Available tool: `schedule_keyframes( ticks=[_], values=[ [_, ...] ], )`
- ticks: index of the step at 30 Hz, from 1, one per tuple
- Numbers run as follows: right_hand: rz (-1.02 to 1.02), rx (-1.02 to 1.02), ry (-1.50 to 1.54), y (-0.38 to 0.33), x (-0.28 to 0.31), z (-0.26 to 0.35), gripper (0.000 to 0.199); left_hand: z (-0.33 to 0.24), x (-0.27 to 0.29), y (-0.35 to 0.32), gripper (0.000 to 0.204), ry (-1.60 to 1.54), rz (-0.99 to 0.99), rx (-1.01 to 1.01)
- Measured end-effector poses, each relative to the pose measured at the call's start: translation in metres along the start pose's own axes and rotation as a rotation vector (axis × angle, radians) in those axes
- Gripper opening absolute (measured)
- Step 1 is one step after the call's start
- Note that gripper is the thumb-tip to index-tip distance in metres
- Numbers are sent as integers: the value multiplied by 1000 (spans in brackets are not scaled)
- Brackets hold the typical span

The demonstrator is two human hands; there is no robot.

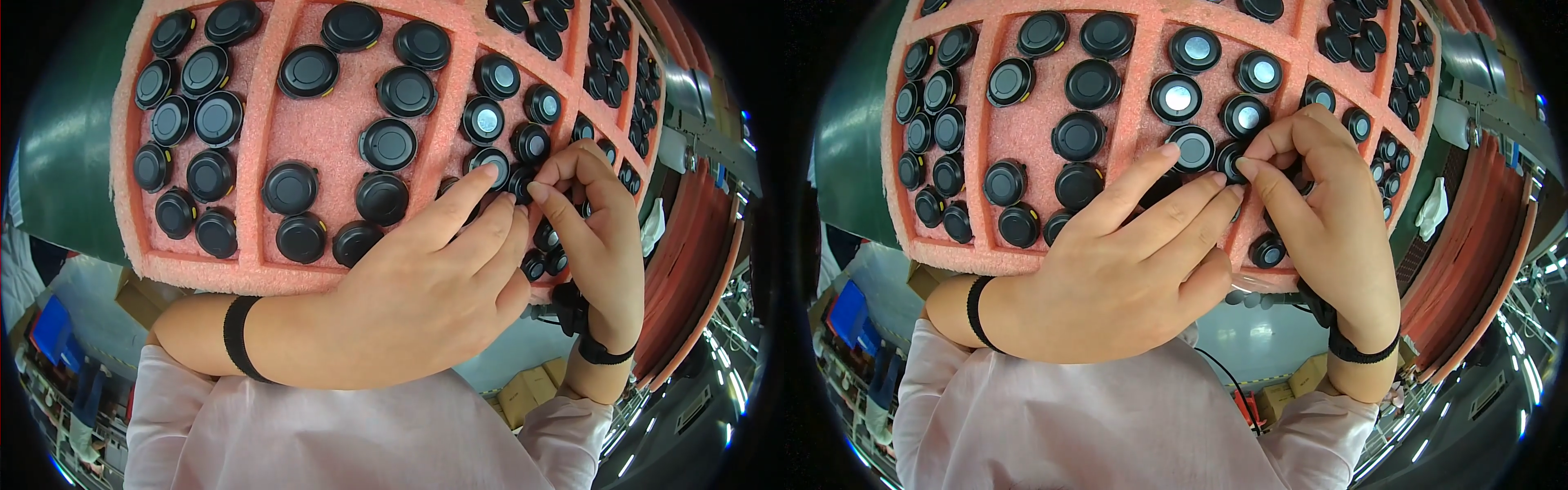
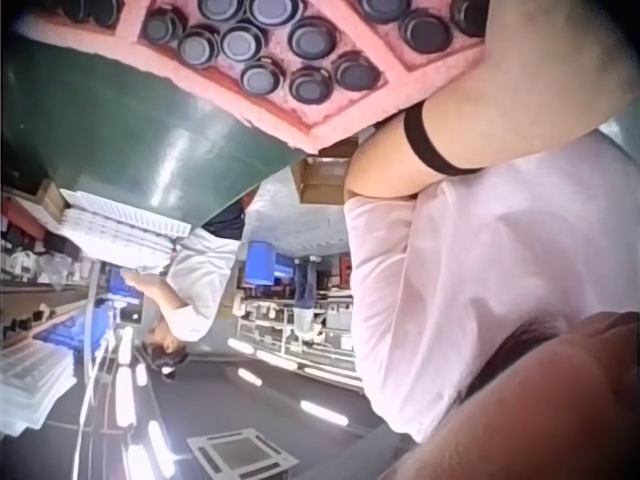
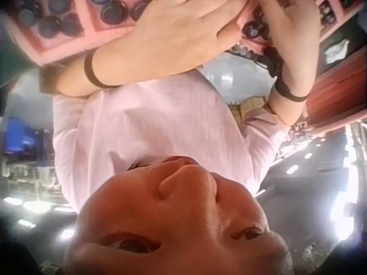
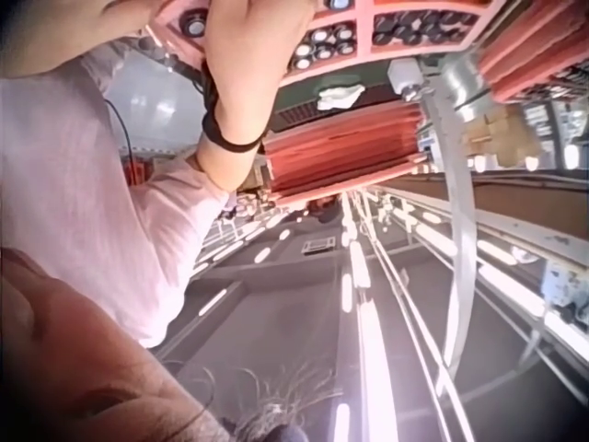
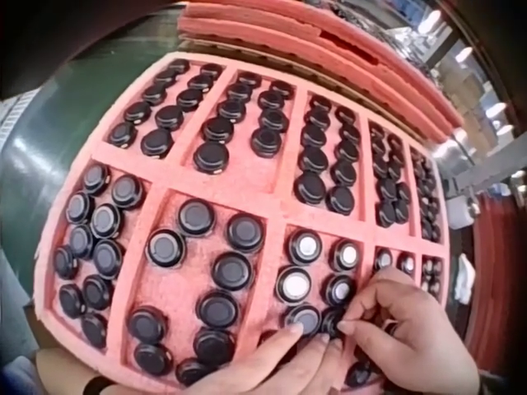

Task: The person peels small black stickers from a transparent sheet and applies them one at a time to the center of round black components held in a pink foam tray.

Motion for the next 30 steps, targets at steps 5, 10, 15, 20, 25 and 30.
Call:
schedule_keyframes(
  ticks=[5,10,15,20,25,30],
  values=[
    [-15,19,-35,0,0,1,7,1,-1,0,16,-5,-6,2],
    [-15,25,-67,1,-1,2,7,-1,-1,-1,24,5,1,-34],
    [-42,43,-74,1,-1,3,8,-1,0,0,20,-8,10,-13],
    [-89,68,-80,1,1,4,9,0,0,1,18,-18,18,-10],
    [-125,64,-83,0,1,3,9,0,-1,1,19,-13,46,-9],
    [-202,-6,-19,-7,5,0,11,0,-2,0,25,-4,26,-34]
  ],
)
Point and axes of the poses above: each hand's wrist, its own y-axis towards the middle knuckle, its own x-axis out of the back of the hand, z = x × y, the point moved 9 cm from there along y, towards the middle knuckle, and after that the axes turned 8 degrees about -y, right-handed, at the moved point
